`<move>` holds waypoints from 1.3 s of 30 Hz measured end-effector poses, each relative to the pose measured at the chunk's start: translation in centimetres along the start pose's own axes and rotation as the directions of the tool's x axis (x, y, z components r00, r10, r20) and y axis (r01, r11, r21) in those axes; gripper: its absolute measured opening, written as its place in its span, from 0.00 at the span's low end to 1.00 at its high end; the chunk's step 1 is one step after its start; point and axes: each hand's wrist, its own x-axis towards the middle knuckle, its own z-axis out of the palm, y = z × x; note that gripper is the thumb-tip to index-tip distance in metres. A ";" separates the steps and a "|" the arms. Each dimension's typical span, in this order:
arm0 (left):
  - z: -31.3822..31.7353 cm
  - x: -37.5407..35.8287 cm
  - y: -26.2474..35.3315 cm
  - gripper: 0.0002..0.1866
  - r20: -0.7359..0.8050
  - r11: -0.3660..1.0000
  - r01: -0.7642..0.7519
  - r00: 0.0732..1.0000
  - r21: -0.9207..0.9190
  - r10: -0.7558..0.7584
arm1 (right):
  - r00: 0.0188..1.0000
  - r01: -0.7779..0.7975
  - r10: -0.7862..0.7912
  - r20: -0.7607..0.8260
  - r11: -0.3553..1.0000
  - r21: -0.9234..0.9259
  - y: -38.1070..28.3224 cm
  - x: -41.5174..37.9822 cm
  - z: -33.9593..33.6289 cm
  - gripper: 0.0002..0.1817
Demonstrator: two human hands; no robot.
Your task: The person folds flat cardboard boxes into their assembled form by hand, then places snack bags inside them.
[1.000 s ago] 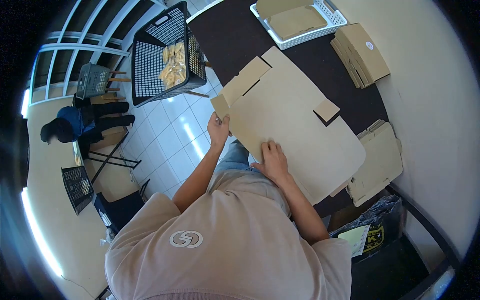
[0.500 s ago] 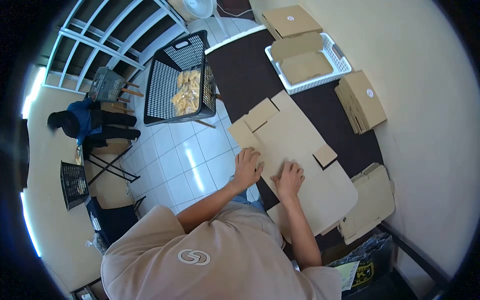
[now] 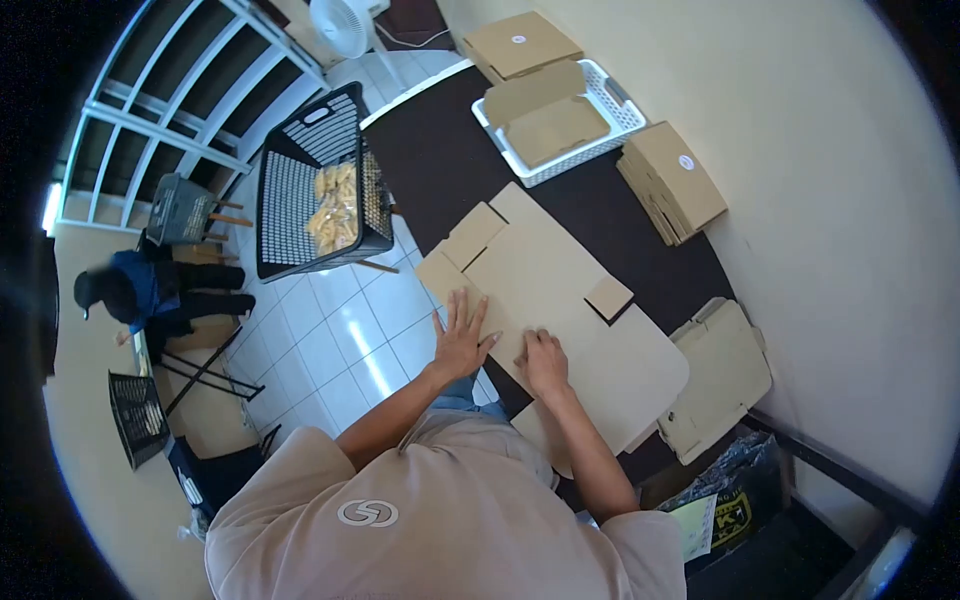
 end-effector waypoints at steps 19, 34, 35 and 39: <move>-5.2 -0.9 0.9 0.19 -0.484 0.879 -0.054 0.850 -0.473 -0.208 | 0.910 -0.380 0.333 -0.248 0.908 -0.175 3.0 11.4 -9.7 0.25; -7.2 9.1 5.0 0.17 -0.521 0.837 -0.404 0.836 -0.368 0.175 | 0.893 0.062 -0.061 -0.445 0.998 -0.012 1.3 4.3 -4.1 0.30; -6.9 9.9 5.2 0.18 -0.515 0.846 -0.445 0.819 -0.293 0.252 | 0.892 0.062 -0.059 -0.448 0.998 -0.010 1.6 4.3 -3.9 0.30; -6.3 11.7 5.7 0.18 -0.411 0.929 -0.360 0.862 -0.088 0.295 | 0.879 0.010 0.009 -0.477 0.999 0.036 2.4 3.7 -4.7 0.29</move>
